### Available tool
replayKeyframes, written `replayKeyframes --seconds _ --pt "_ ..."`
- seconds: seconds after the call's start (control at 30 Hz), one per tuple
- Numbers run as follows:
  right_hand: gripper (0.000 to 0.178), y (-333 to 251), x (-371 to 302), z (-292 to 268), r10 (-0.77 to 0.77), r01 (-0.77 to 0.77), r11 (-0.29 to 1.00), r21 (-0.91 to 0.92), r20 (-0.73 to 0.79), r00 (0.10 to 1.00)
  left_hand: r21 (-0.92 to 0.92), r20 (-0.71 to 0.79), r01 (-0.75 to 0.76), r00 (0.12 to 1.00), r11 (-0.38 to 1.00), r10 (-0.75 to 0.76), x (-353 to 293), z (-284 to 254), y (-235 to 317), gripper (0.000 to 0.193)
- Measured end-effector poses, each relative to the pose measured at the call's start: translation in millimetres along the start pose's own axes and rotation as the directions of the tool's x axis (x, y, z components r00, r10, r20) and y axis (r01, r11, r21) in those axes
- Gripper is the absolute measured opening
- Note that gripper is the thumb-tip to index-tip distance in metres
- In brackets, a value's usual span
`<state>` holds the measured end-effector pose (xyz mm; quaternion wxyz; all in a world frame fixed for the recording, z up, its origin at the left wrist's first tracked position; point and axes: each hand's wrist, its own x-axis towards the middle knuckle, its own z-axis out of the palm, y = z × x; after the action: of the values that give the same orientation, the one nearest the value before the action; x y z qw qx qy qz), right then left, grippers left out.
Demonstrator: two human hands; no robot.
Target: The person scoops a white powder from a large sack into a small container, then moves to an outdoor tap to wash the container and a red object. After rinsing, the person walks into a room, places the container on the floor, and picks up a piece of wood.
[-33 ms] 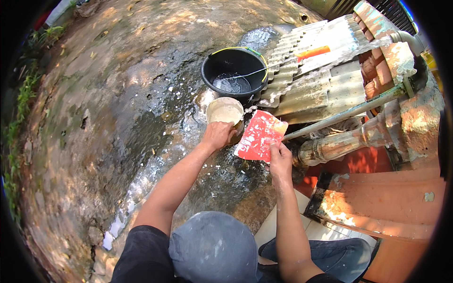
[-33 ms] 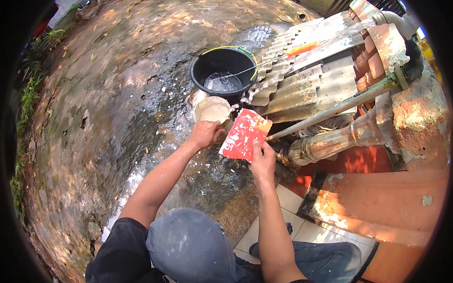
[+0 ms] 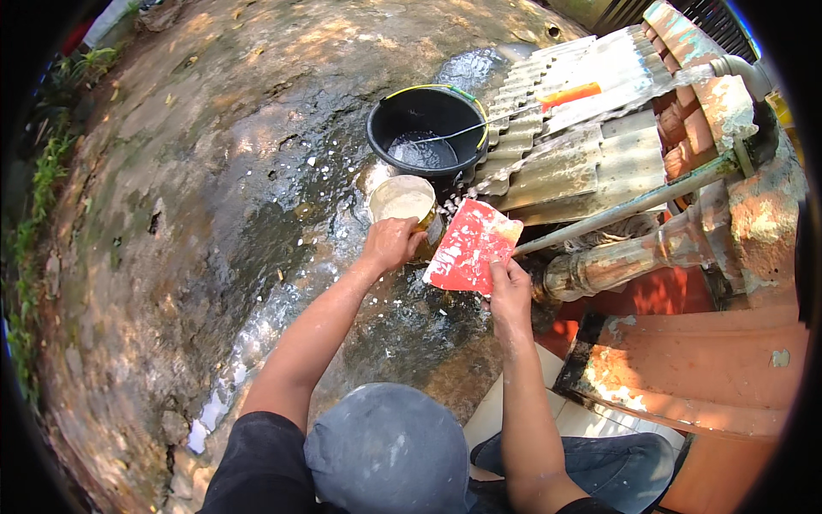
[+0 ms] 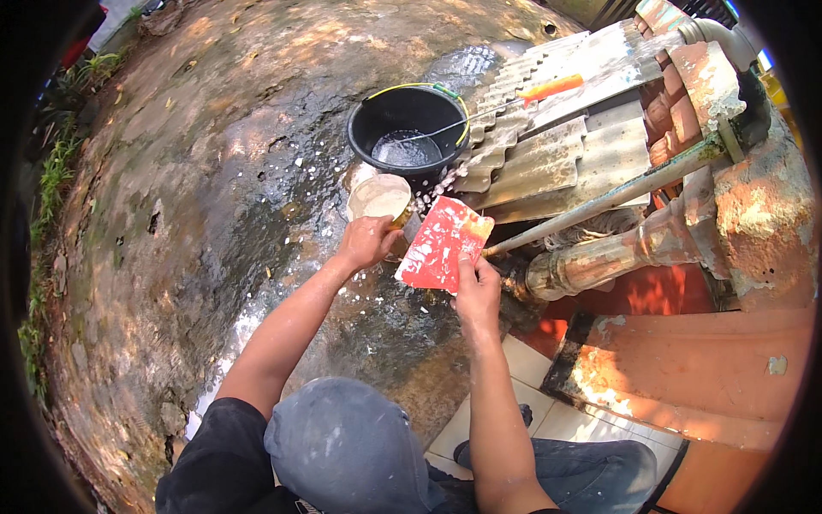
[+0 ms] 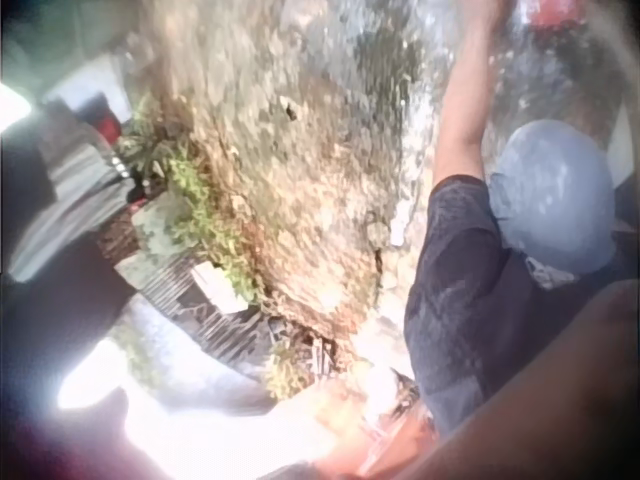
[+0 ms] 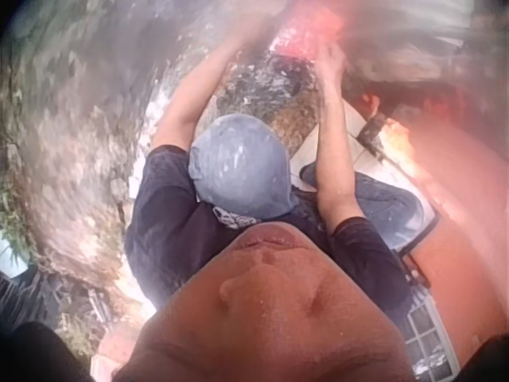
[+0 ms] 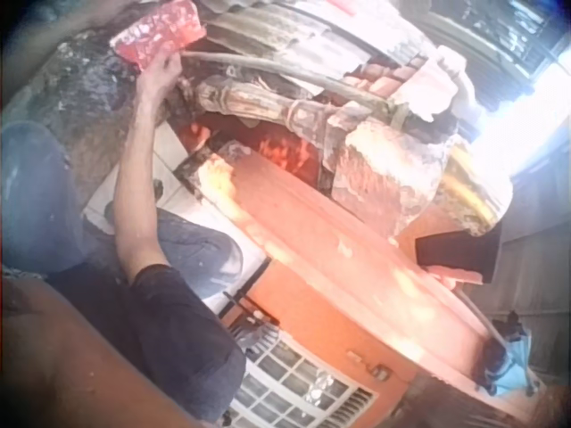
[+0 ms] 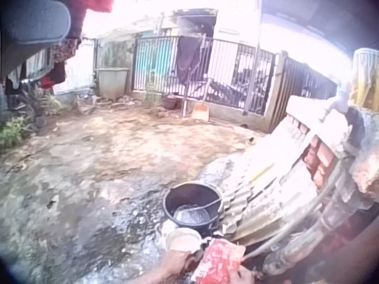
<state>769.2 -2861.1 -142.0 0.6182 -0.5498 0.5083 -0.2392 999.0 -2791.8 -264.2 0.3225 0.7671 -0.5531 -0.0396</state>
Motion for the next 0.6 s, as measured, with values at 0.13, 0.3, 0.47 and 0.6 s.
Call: replayKeyframes --seconds 0.13,0.3,0.47,0.6 --pt "0.024 0.6 0.5 -12.8 -0.041 0.041 0.999 -0.025 0.003 0.999 -0.806 0.359 0.519 0.810 0.283 -0.464 -2.6 -35.3 -18.0 0.034" --pt "0.027 2.1 1.8 5.3 0.038 -0.037 0.999 -0.015 0.058 0.998 -0.875 0.324 0.484 0.625 0.027 -0.710 -19.8 -34.4 -93.3 0.038" --pt "0.025 -1.7 16.4 3.0 0.197 -0.182 0.969 -0.166 0.081 0.977 -0.664 0.738 0.405 0.493 -0.629 -0.462 -11.4 -43.3 -126.1 0.050" --pt "0.027 20.5 41.7 -13.9 0.414 -0.376 0.900 -0.220 0.161 0.896 -0.661 0.750 0.457 0.415 -0.595 -0.515 -10.7 -76.5 -121.8 0.051"
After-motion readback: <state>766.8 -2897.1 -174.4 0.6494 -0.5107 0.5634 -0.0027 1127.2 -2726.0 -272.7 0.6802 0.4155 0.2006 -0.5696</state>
